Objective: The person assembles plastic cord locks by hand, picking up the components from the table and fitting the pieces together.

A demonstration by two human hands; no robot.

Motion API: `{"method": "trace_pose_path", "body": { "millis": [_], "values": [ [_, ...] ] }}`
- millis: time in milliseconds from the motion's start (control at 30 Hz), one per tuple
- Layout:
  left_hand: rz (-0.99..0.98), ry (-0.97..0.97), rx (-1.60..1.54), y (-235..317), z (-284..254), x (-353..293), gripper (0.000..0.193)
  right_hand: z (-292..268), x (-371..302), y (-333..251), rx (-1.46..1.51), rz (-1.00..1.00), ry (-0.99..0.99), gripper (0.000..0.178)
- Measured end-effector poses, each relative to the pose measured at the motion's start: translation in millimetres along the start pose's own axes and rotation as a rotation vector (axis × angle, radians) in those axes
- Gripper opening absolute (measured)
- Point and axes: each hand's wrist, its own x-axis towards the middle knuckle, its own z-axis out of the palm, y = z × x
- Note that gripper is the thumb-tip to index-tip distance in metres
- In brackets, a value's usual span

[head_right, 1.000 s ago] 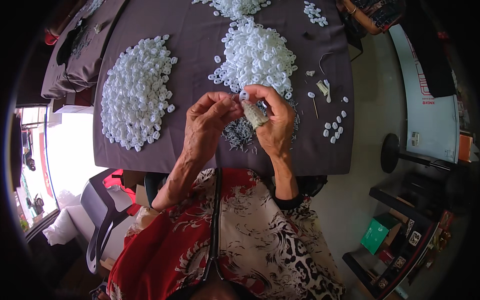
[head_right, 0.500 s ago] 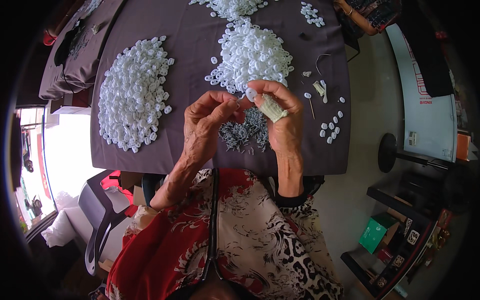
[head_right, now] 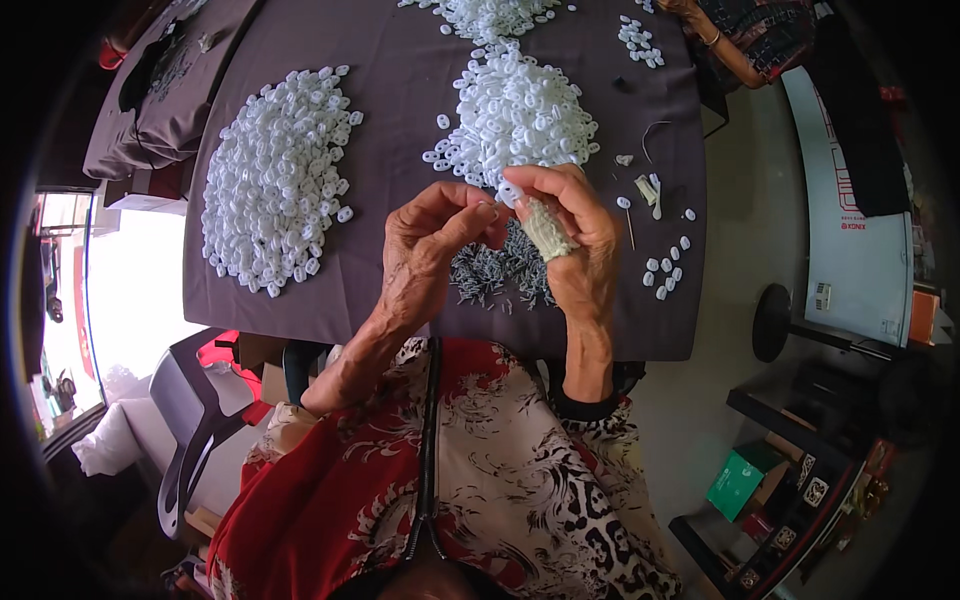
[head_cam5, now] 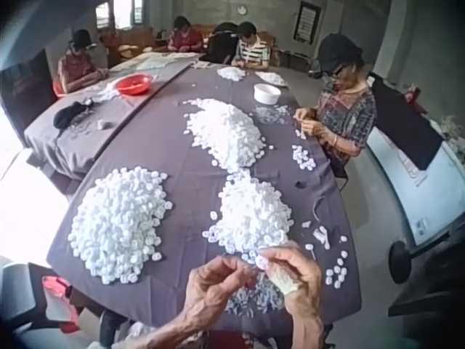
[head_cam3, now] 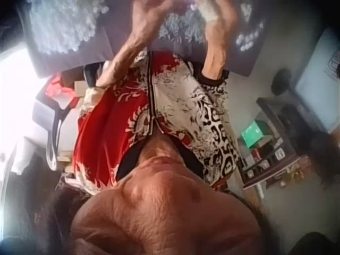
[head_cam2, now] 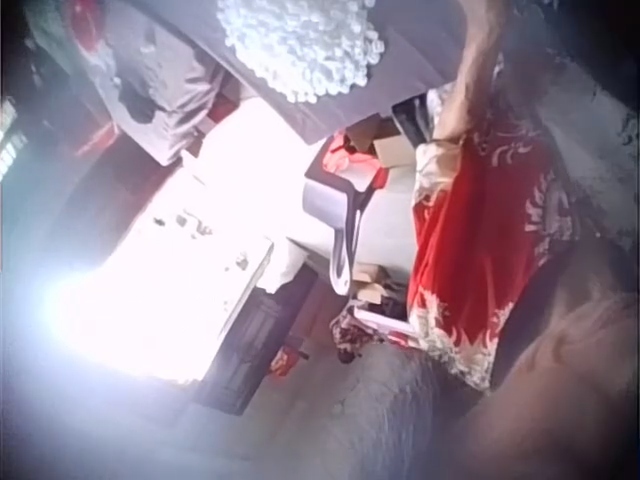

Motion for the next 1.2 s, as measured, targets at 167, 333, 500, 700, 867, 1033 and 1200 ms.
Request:
{"method": "trace_pose_path", "body": {
  "millis": [167,333,500,700,867,1033,1200],
  "values": [
    [-0.019,-0.017,0.012,-0.3,0.1,1.4,0.012,-2.8,1.9,-1.4,-0.075,-0.01,-0.024,0.019],
    [-0.026,-0.011,0.021,-0.1,0.2,2.0,0.012,-2.3,3.6,-2.2,-0.133,-0.038,-0.04,0.018],
    [-0.027,-0.019,0.036,-1.6,0.7,3.1,0.012,-3.2,4.6,-5.1,-0.199,-0.047,-0.05,0.018],
    [-0.028,-0.004,0.045,-0.9,2.2,3.1,0.011,-4.5,5.4,-5.4,-0.279,-0.126,-0.084,0.018],
    [0.0,-0.003,0.07,-1.6,2.2,3.0,0.015,-1.1,3.7,-3.3,-0.275,-0.127,-0.069,0.018],
    [0.011,0.015,0.068,-2.2,1.3,2.8,0.018,-0.2,1.9,0.3,-0.119,-0.021,-0.028,0.017],
    [0.011,0.058,0.079,-7.6,-0.2,3.6,0.018,-3.3,4.7,3.0,-0.286,-0.142,-0.087,0.017]
  ]
}}
